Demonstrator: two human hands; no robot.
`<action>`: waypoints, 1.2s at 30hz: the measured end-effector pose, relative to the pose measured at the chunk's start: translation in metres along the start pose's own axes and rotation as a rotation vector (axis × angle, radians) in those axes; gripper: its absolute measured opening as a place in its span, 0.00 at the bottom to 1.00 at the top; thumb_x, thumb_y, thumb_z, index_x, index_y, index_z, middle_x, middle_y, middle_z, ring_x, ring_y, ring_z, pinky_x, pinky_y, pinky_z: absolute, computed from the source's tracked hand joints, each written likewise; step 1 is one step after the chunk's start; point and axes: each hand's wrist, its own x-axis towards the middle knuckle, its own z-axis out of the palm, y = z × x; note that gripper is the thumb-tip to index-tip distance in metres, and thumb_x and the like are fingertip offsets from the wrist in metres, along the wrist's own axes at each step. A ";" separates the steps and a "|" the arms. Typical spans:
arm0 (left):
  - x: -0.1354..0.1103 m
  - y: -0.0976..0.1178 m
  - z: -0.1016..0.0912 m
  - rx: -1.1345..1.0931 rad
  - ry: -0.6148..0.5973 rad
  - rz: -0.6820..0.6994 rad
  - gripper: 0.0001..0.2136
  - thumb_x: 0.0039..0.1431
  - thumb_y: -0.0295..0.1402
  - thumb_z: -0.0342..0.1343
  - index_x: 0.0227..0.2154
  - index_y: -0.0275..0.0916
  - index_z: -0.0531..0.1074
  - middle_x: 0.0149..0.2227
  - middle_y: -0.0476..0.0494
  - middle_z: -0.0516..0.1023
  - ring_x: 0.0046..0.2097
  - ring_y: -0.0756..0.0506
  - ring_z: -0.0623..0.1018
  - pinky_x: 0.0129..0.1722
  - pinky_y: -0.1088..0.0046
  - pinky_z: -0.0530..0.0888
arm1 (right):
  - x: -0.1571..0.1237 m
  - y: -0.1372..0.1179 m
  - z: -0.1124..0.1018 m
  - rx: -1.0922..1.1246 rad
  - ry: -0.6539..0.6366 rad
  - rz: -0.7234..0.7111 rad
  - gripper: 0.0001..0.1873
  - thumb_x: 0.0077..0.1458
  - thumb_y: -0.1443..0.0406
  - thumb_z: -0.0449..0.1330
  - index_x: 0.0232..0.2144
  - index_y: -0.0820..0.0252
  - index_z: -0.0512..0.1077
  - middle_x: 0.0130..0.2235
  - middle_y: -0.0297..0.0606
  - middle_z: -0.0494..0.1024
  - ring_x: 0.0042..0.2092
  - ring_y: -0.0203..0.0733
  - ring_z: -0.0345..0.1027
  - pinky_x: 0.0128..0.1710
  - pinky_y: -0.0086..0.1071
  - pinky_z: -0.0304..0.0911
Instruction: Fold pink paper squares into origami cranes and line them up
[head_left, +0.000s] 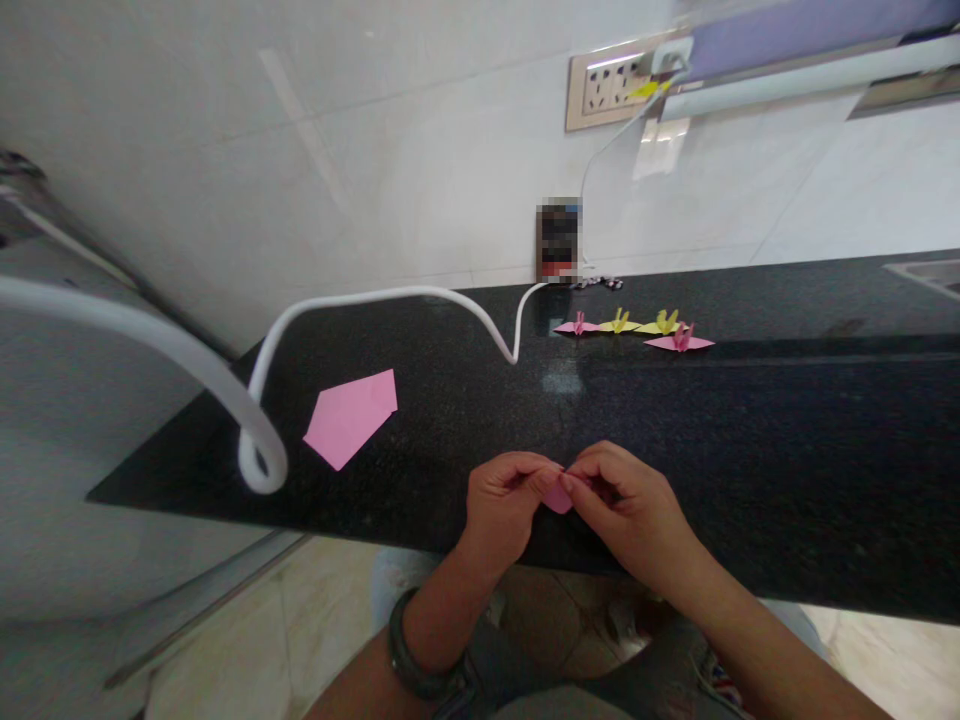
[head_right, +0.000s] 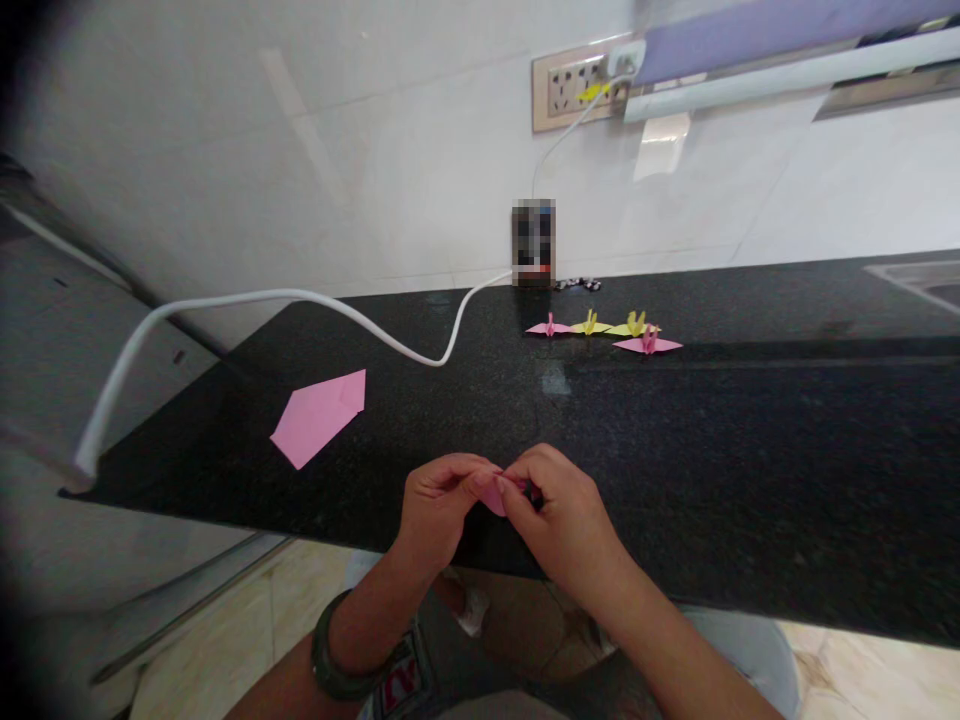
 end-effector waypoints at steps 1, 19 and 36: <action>0.000 0.000 0.000 0.007 0.011 0.017 0.05 0.47 0.31 0.55 0.22 0.35 0.73 0.24 0.46 0.74 0.29 0.50 0.72 0.32 0.74 0.69 | -0.001 0.000 0.001 0.003 0.011 -0.008 0.07 0.49 0.67 0.52 0.23 0.60 0.67 0.25 0.34 0.66 0.26 0.33 0.60 0.24 0.27 0.54; 0.000 -0.005 -0.001 -0.057 0.116 -0.049 0.06 0.47 0.31 0.55 0.22 0.34 0.73 0.25 0.45 0.75 0.29 0.50 0.72 0.34 0.73 0.69 | -0.006 0.002 0.006 0.014 0.074 0.072 0.05 0.48 0.68 0.54 0.23 0.60 0.68 0.25 0.33 0.67 0.25 0.33 0.59 0.23 0.28 0.55; 0.001 -0.011 -0.003 -0.108 0.176 -0.132 0.06 0.45 0.33 0.56 0.23 0.34 0.72 0.25 0.46 0.73 0.27 0.51 0.70 0.30 0.75 0.68 | -0.003 0.010 0.002 0.182 0.043 0.236 0.12 0.55 0.61 0.47 0.32 0.59 0.68 0.28 0.34 0.68 0.25 0.32 0.60 0.26 0.28 0.57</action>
